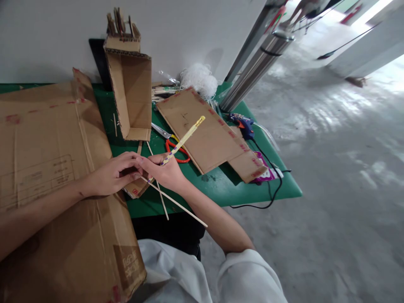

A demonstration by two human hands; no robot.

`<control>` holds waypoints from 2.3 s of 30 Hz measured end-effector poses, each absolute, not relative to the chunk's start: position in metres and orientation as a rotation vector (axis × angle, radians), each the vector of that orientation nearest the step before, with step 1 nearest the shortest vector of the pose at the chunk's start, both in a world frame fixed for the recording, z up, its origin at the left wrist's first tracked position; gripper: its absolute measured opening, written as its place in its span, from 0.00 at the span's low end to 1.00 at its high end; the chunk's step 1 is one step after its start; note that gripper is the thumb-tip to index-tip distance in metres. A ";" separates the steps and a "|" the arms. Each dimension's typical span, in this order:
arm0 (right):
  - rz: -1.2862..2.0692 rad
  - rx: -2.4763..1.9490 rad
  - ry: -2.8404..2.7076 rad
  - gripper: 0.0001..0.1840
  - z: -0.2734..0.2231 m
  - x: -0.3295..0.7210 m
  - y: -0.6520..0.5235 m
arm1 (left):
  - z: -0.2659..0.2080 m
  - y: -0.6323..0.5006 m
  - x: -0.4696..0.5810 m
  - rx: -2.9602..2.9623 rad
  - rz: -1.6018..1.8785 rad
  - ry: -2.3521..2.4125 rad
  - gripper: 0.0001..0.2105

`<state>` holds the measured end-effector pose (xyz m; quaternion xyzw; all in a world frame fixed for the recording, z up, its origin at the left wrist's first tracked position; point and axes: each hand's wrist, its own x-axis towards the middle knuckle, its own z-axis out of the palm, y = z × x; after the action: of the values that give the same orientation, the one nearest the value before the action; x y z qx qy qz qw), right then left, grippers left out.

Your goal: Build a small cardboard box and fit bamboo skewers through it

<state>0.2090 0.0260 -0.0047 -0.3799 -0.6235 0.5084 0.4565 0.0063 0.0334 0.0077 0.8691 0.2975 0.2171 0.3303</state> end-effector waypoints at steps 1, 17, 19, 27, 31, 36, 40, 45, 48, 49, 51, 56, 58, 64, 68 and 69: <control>1.251 -0.935 -1.540 0.32 -0.005 0.209 0.026 | 0.007 0.033 0.006 2.279 0.568 0.781 0.06; 1.246 -0.960 -1.531 0.34 -0.002 0.208 0.026 | 0.008 0.032 0.008 2.320 0.553 0.806 0.06; 1.252 -0.970 -1.518 0.34 -0.003 0.207 0.026 | 0.009 0.032 0.008 2.317 0.553 0.808 0.06; 1.254 -0.981 -1.498 0.36 0.002 0.209 0.027 | 0.010 0.031 0.009 2.299 0.555 0.802 0.06; 1.256 -0.989 -1.466 0.36 0.004 0.209 0.028 | 0.010 0.031 0.009 2.299 0.558 0.810 0.06; 1.274 -0.967 -1.473 0.37 0.006 0.207 0.026 | 0.010 0.031 0.009 2.306 0.561 0.800 0.06; 1.288 -0.942 -1.494 0.37 0.005 0.207 0.026 | 0.008 0.032 0.009 2.311 0.572 0.799 0.06; 1.279 -0.924 -1.514 0.36 0.004 0.207 0.026 | 0.009 0.032 0.010 2.303 0.553 0.799 0.06; 1.272 -0.938 -1.505 0.37 0.005 0.207 0.027 | 0.010 0.031 0.010 2.290 0.553 0.798 0.06; 1.271 -0.939 -1.499 0.37 0.006 0.207 0.027 | 0.010 0.031 0.010 2.288 0.555 0.796 0.06; 1.272 -0.935 -1.486 0.36 0.006 0.207 0.027 | 0.011 0.031 0.010 2.286 0.559 0.792 0.06; 1.285 -0.940 -1.463 0.36 0.005 0.208 0.027 | 0.010 0.031 0.009 2.290 0.558 0.797 0.06; 1.289 -0.940 -1.481 0.37 0.006 0.207 0.027 | 0.010 0.031 0.009 2.294 0.565 0.798 0.06; 1.275 -0.971 -1.499 0.38 0.007 0.207 0.027 | 0.009 0.031 0.010 2.286 0.574 0.783 0.06; 1.275 -0.964 -1.502 0.37 0.006 0.207 0.027 | 0.008 0.032 0.010 2.293 0.572 0.779 0.06; 1.274 -0.957 -1.512 0.37 0.006 0.207 0.026 | 0.008 0.032 0.010 2.300 0.574 0.781 0.06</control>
<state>0.2074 0.0263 0.0058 -0.3880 -0.6130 0.5165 0.4550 0.0103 0.0318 0.0081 0.8738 0.2967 0.2182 0.3174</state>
